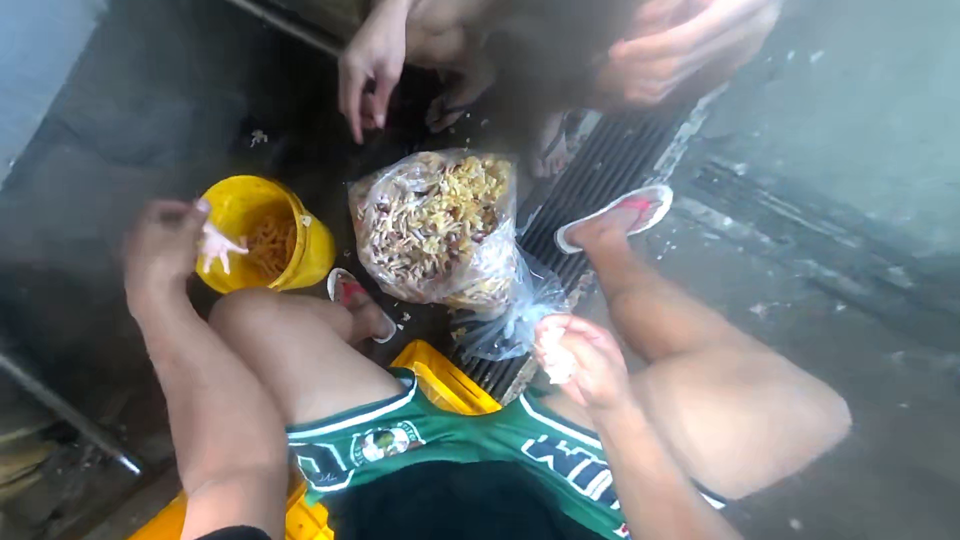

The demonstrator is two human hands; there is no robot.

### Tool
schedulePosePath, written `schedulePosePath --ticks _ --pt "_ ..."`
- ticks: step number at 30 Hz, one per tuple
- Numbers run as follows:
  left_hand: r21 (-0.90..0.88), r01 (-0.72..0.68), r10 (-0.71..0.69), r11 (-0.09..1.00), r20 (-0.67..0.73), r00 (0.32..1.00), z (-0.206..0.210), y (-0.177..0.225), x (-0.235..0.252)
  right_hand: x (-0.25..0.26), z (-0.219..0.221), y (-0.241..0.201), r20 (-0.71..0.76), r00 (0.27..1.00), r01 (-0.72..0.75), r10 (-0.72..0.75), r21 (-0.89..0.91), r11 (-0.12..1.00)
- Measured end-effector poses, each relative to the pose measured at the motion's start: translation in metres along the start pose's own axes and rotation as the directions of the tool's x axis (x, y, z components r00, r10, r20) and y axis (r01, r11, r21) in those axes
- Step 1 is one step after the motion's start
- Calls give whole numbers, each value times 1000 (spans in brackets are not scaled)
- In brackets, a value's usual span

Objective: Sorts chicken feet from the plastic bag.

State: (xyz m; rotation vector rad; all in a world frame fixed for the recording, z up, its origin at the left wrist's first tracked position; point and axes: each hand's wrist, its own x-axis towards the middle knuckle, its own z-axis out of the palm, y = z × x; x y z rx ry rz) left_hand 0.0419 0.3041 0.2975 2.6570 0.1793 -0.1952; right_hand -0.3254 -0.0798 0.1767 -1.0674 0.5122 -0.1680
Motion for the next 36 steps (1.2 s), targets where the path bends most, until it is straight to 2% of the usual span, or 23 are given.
schedulePosePath --ticks 2,5,8,10,12,15,17,19,22,25,27,29,31,33,36 --pt "93 50 -55 994 59 997 7 3 -2 6 -3 6 -83 995 -62 62 0 998" --pt "170 -61 45 983 97 994 26 62 -27 15 3 8 -111 989 -97 94 -26 995" --pt "85 -220 182 972 323 929 80 106 -40 25 11 5 -35 994 -107 104 -94 990" --pt "44 -189 141 981 506 851 135 119 -38 28 13 4 29 988 -149 155 -141 979" --pt "84 -111 39 990 595 803 206 116 -30 28 15 6 45 976 -204 215 -182 962" --pt "271 -190 -17 944 613 790 316 81 -21 29 15 7 37 961 -254 273 -262 931" --pt "351 -267 7 897 594 804 361 55 -23 30 14 6 15 952 -287 304 -290 913" --pt "388 -287 39 876 536 843 382 44 -25 35 11 3 -22 943 -322 332 -308 895" --pt "421 -332 82 844 511 856 388 37 -22 41 7 2 -75 934 -354 349 -316 880" --pt "325 -361 139 874 544 827 372 44 -14 46 8 2 -75 949 -314 307 -324 892" --pt "191 -275 128 942 555 822 350 62 -16 47 9 3 -61 953 -299 296 -328 896" --pt "9 -124 95 992 587 804 325 89 -25 48 12 6 -62 953 -300 298 -347 888" --pt "-194 11 121 981 655 745 299 113 -40 48 14 10 -68 954 -295 293 -406 865" --pt "-322 91 187 942 733 654 268 135 -60 51 19 9 -67 969 -239 239 -507 828" --pt "-377 93 272 921 797 539 217 154 -96 60 35 -4 -37 987 -141 158 -677 722"
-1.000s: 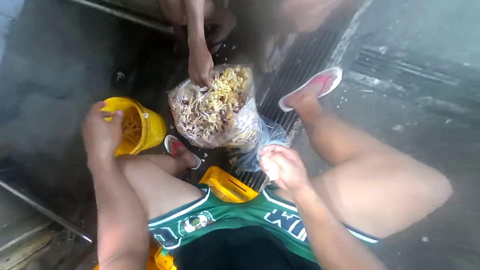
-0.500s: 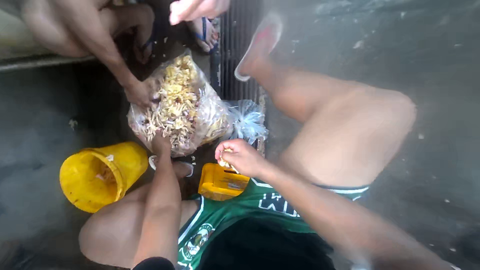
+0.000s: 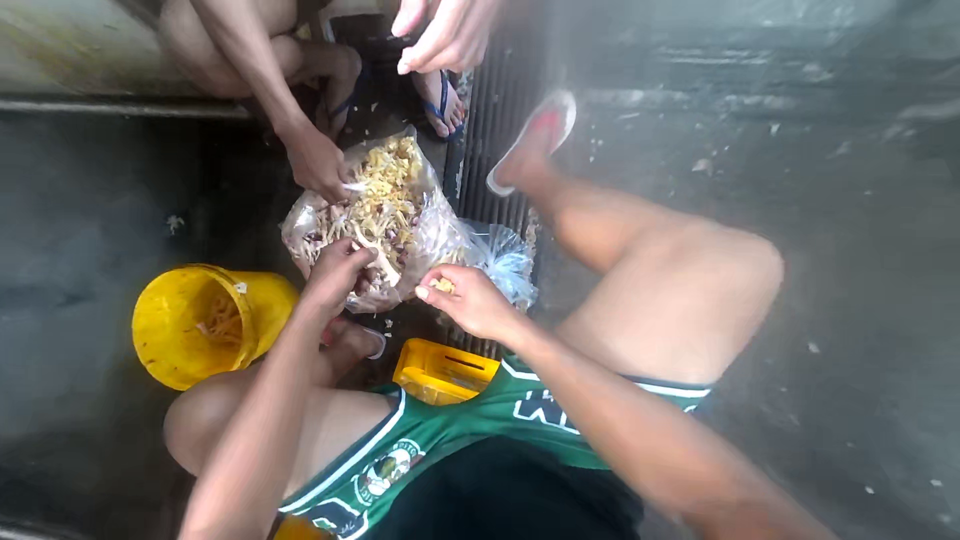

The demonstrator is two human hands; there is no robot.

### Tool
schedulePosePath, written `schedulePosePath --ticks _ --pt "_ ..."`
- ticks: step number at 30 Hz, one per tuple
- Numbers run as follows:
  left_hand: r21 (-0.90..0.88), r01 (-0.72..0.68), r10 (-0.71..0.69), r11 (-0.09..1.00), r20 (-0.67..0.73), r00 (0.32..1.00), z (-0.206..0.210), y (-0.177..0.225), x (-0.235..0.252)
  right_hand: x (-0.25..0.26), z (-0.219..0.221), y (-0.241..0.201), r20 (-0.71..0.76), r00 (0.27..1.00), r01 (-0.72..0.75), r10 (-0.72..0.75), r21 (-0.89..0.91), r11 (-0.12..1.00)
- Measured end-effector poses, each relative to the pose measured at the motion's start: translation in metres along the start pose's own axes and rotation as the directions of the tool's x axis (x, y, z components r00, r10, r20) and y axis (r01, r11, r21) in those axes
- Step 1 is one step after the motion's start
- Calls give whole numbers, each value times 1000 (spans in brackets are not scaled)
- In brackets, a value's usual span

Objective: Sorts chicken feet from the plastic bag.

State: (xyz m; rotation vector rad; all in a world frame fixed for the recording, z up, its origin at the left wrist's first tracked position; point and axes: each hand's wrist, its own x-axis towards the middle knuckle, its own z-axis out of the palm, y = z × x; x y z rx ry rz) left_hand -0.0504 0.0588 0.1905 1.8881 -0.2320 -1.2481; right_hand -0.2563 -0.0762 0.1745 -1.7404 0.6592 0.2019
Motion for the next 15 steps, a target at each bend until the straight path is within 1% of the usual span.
schedulePosePath --ticks 1,3,6,7,9,11,13,15 --pt "-1 -23 23 1000 40 999 3 8 -16 2 3 -9 5 1000 21 -21 -74 997" --pt "-42 -72 75 997 72 995 7 16 -36 5 12 -27 38 998 54 -48 -186 981" --pt "-119 -114 117 986 17 993 10 12 -47 3 30 -45 53 993 114 -104 -254 960" --pt "-117 -114 114 986 -9 993 10 9 -49 1 34 -48 42 992 123 -116 -271 955" --pt "-16 -103 103 995 -39 994 11 11 -53 -4 38 -47 -27 988 139 -151 -260 956" --pt "80 -135 136 988 -4 991 10 18 -52 -6 37 -44 -96 981 143 -167 -218 965" --pt "78 -175 172 981 51 984 8 18 -46 -7 33 -45 -120 979 144 -163 -153 978" --pt "63 -192 186 979 92 978 8 16 -46 -8 32 -42 -104 977 180 -187 -71 981"
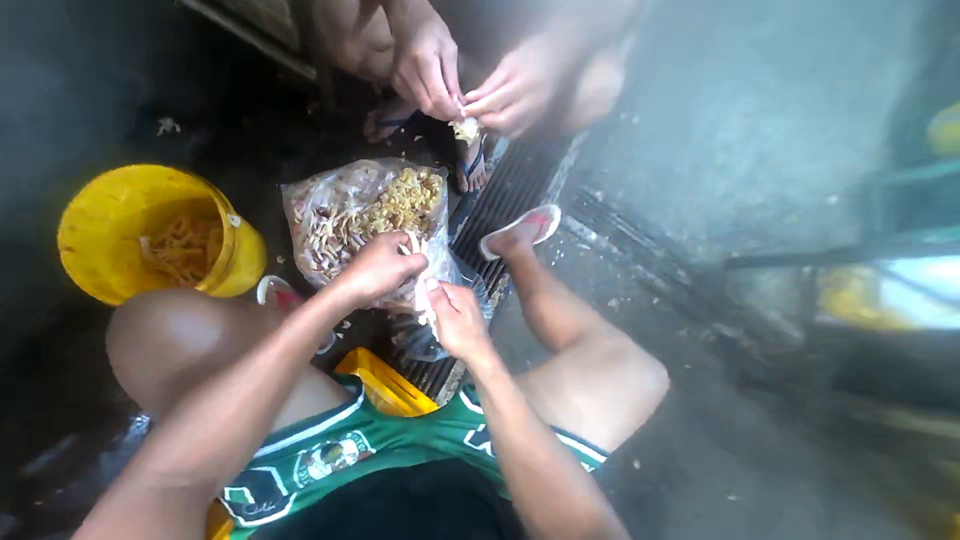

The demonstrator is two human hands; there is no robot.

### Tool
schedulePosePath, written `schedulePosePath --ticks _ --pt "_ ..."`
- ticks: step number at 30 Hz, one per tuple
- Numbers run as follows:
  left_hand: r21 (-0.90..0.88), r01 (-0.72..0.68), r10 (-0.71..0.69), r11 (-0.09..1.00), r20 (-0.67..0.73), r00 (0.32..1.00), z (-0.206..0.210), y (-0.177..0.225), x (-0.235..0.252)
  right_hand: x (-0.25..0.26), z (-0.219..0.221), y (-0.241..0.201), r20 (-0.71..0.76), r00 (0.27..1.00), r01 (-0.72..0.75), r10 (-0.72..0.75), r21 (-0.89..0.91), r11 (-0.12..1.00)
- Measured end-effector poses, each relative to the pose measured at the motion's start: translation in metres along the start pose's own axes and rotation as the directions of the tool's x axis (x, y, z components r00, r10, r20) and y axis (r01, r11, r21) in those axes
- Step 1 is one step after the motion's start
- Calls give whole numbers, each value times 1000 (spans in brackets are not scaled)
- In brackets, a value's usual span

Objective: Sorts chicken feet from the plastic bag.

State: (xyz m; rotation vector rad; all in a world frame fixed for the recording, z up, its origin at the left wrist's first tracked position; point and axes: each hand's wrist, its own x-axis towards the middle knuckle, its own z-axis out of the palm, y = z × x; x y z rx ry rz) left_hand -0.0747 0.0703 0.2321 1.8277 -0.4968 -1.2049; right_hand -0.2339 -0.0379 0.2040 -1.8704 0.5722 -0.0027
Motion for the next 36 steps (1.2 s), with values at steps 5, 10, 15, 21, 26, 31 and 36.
schedulePosePath --ticks 5,10,15,21,26,31,36 --pt "-125 -8 24 992 131 991 -6 -1 -2 -2 6 5 50 996 63 -76 236 970" --pt "-40 12 -6 999 147 989 -11 3 -7 -6 6 -7 6 987 162 -162 -66 985" --pt "195 -94 76 976 99 992 -3 10 -24 -9 13 -10 -125 975 139 -184 -305 942" --pt "312 -109 79 944 107 991 -5 6 -31 -10 14 0 -260 958 104 -120 -76 992" --pt "228 -126 68 965 243 968 25 -14 -25 -6 12 6 -319 948 14 12 81 997" --pt "75 -6 -9 997 200 980 39 -14 -24 -6 3 13 -244 969 43 -51 -38 998" --pt "98 6 -31 995 247 968 29 -3 -21 0 -16 16 -191 973 127 -131 -32 991"
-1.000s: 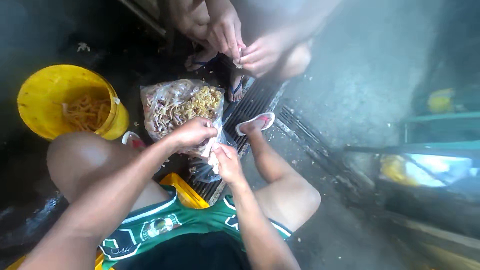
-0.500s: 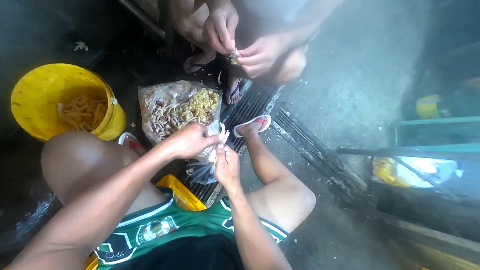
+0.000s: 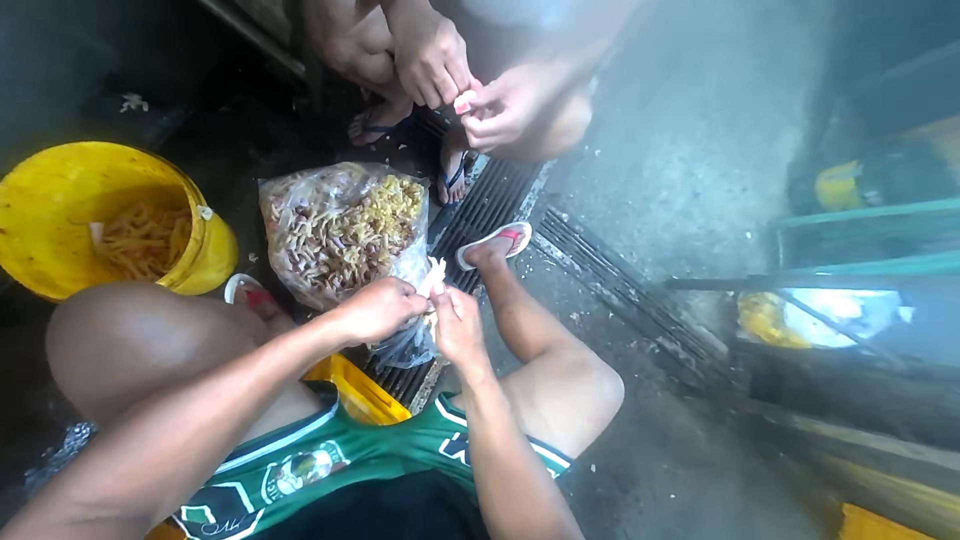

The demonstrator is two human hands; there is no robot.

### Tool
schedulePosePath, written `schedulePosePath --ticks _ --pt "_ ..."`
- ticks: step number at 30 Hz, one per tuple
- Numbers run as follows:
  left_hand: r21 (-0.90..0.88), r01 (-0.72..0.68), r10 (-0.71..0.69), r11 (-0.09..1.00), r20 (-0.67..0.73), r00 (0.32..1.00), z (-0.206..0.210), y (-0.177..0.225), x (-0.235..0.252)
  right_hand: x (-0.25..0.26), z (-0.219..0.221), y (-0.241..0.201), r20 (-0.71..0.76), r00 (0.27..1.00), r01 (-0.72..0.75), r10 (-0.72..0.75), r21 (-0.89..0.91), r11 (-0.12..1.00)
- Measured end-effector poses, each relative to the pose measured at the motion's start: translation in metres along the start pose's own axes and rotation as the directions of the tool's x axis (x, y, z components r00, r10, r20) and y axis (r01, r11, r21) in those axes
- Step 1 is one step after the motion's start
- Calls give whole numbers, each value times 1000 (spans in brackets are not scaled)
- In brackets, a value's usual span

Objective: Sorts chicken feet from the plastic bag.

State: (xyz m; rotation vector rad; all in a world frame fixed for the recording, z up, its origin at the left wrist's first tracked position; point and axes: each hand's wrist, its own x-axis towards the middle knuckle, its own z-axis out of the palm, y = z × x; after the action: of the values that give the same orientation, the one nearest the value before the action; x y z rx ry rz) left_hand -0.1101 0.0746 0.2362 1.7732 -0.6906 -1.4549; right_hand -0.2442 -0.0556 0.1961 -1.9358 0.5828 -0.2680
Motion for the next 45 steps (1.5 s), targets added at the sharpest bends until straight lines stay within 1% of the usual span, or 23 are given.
schedulePosePath --ticks 2,4,6,8,10,13,15,17,19,21,23,26,28,30,31,32,33,35,36,37,40,43,45 --pt "-18 -11 12 1000 8 1000 -4 2 -1 5 -5 1 -48 998 -47 50 64 997" --pt "-59 -18 19 998 28 999 -8 5 -7 17 -17 16 -183 964 -152 192 210 966" --pt "-166 -26 37 986 58 998 -12 1 -17 31 -46 38 -302 896 -215 326 347 913" --pt "-307 -32 61 951 87 994 -19 -4 -24 37 -73 50 -358 867 -205 348 380 902" --pt "-444 -18 64 896 88 994 -23 -9 -23 31 -86 51 -318 890 -187 327 399 898" --pt "-582 -8 51 813 57 997 -20 -10 -14 12 -74 38 -92 971 -153 223 481 863" --pt "-597 1 26 802 36 999 -17 -6 -11 4 -50 28 44 992 -119 114 583 804" --pt "-561 -3 17 828 20 1000 -13 -2 -10 -1 -23 16 124 992 -97 25 625 775" --pt "-514 -9 27 858 28 999 -9 -1 -10 0 -2 5 104 994 -99 45 601 793" --pt "-500 -15 52 866 60 997 -4 -2 -8 3 8 -3 18 993 -109 119 556 824" --pt "-501 -25 75 865 80 994 -2 0 -7 5 8 -6 -49 991 -84 128 522 849" --pt "-522 -44 118 852 109 987 1 0 -7 8 1 -8 -103 989 -43 105 480 876" --pt "-548 -36 119 835 117 986 2 0 -8 13 -5 -5 -164 973 -53 162 523 851" --pt "-572 -54 116 818 72 991 -2 -1 -14 25 -30 10 -251 925 -59 285 646 761" --pt "-569 -79 125 819 43 991 -6 -4 -19 34 -51 24 -311 893 -43 326 661 749" --pt "-542 -115 140 832 4 990 -11 -6 -23 40 -72 33 -362 868 -32 339 641 767" --pt "-465 -166 162 870 -49 986 -17 -9 -25 43 -86 35 -394 866 -18 309 591 806" --pt "-169 -240 217 956 -147 965 -18 -17 -22 35 -90 21 -407 883 -12 235 481 877" --pt "-65 -242 230 968 -155 961 -10 -21 -18 27 -84 12 -385 898 -25 214 440 898" --pt "-21 -231 227 973 -131 965 -4 -21 -12 23 -75 5 -364 911 -31 193 405 914" --pt "-57 -212 209 976 -57 976 13 -14 -3 14 -32 0 -296 943 -53 151 315 948" --pt "7 -203 202 979 -125 971 10 -8 -5 4 11 -6 -178 981 -24 74 268 963" --pt "120 -188 204 975 -139 969 4 -6 -8 1 19 -10 -140 989 -11 51 274 962"
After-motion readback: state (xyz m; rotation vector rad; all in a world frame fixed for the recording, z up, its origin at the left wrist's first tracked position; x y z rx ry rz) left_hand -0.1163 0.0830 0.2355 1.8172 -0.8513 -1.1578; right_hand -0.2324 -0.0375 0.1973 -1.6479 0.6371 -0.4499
